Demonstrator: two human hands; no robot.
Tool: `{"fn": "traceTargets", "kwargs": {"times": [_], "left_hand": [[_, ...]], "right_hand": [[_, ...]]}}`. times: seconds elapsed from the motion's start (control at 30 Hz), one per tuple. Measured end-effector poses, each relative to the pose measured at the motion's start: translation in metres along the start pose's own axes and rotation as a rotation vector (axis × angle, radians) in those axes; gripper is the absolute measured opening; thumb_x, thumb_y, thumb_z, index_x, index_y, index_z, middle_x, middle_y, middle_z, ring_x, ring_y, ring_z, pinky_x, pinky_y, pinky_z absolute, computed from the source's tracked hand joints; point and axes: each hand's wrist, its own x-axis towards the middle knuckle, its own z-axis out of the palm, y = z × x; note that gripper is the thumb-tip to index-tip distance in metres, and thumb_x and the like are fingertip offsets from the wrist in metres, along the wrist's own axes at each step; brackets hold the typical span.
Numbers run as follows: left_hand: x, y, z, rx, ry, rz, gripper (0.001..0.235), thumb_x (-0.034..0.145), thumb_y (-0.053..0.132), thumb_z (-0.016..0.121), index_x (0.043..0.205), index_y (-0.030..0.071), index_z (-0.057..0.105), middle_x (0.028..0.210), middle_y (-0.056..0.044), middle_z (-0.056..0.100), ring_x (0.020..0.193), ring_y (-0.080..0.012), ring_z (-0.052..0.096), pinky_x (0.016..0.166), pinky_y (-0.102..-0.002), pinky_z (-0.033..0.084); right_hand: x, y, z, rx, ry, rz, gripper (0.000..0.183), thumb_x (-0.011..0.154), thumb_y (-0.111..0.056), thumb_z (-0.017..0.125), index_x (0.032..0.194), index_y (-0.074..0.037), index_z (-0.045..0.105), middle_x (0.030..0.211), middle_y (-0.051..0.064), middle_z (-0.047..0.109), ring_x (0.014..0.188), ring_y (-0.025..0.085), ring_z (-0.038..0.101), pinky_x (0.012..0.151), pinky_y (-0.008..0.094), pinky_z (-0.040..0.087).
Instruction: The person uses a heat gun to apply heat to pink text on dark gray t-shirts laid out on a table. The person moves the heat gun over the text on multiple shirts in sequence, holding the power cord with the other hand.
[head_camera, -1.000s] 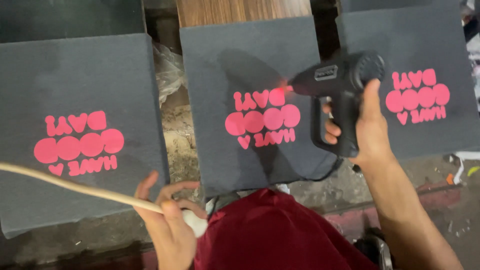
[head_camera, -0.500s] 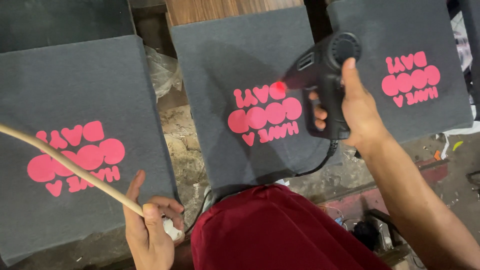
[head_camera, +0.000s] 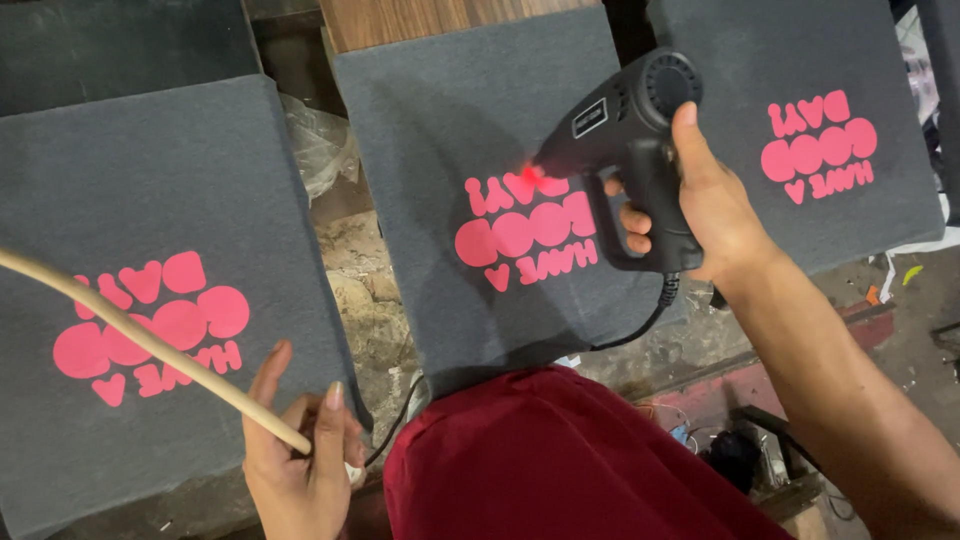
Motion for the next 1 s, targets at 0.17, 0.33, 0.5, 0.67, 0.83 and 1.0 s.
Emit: {"fn": "traceTargets", "kwargs": {"times": [0.17,0.33,0.5,0.67,0.83,1.0], "left_hand": [[-0.003,-0.001,-0.002,-0.011,0.001,0.019,0.056,0.098,0.016,0.058,0.151,0.007,0.042,0.052,-0.006,0.057,0.035,-0.0122,0.046,0.036,-0.025,0.042],[-0.004,0.001,-0.003,-0.014,0.035,0.034,0.054,0.097,0.014,0.058,0.148,0.006,0.043,0.047,-0.004,0.052,0.031,-0.0105,0.04,0.032,-0.024,0.035],[-0.003,-0.001,-0.006,-0.014,-0.011,0.023,0.056,0.098,0.014,0.059,0.151,0.006,0.043,0.05,-0.006,0.054,0.036,-0.0118,0.047,0.04,-0.025,0.044],[-0.001,-0.007,-0.007,-0.023,-0.043,0.069,0.056,0.097,0.014,0.059,0.15,0.005,0.043,0.047,-0.004,0.052,0.035,-0.0103,0.047,0.039,-0.024,0.042],[0.003,-0.006,-0.005,-0.021,-0.053,-0.021,0.057,0.097,0.017,0.06,0.151,0.009,0.044,0.055,-0.008,0.058,0.035,-0.0137,0.049,0.041,-0.025,0.047],[0.005,-0.009,-0.005,-0.021,-0.047,0.063,0.057,0.098,0.014,0.058,0.151,0.003,0.041,0.048,-0.006,0.052,0.036,-0.0115,0.046,0.042,-0.024,0.043]], "right_hand": [[-0.003,0.0,0.001,0.029,0.036,0.033,0.07,0.095,-0.065,0.045,0.105,0.003,0.061,0.084,0.018,0.067,0.047,0.019,0.045,0.039,0.033,0.039],[-0.009,0.004,0.0,-0.09,0.051,-0.02,0.054,0.094,-0.064,0.043,0.12,-0.017,0.051,0.084,0.013,0.061,0.047,0.019,0.044,0.039,0.033,0.039],[-0.014,0.011,-0.007,0.012,-0.122,0.002,0.073,0.097,-0.065,0.041,0.105,0.005,0.059,0.085,0.018,0.063,0.047,0.019,0.041,0.039,0.032,0.037],[-0.014,0.017,-0.013,-0.123,0.018,-0.048,0.051,0.096,-0.063,0.043,0.12,-0.018,0.047,0.084,0.014,0.061,0.047,0.021,0.044,0.038,0.035,0.038],[-0.014,0.03,-0.029,0.009,-0.193,-0.046,0.079,0.097,-0.067,0.041,0.097,0.009,0.06,0.078,0.018,0.06,0.045,0.019,0.04,0.037,0.031,0.036],[-0.016,0.026,-0.03,-0.058,-0.094,-0.016,0.067,0.097,-0.068,0.04,0.106,-0.004,0.055,0.068,0.015,0.051,0.044,0.022,0.042,0.038,0.032,0.038]]}}
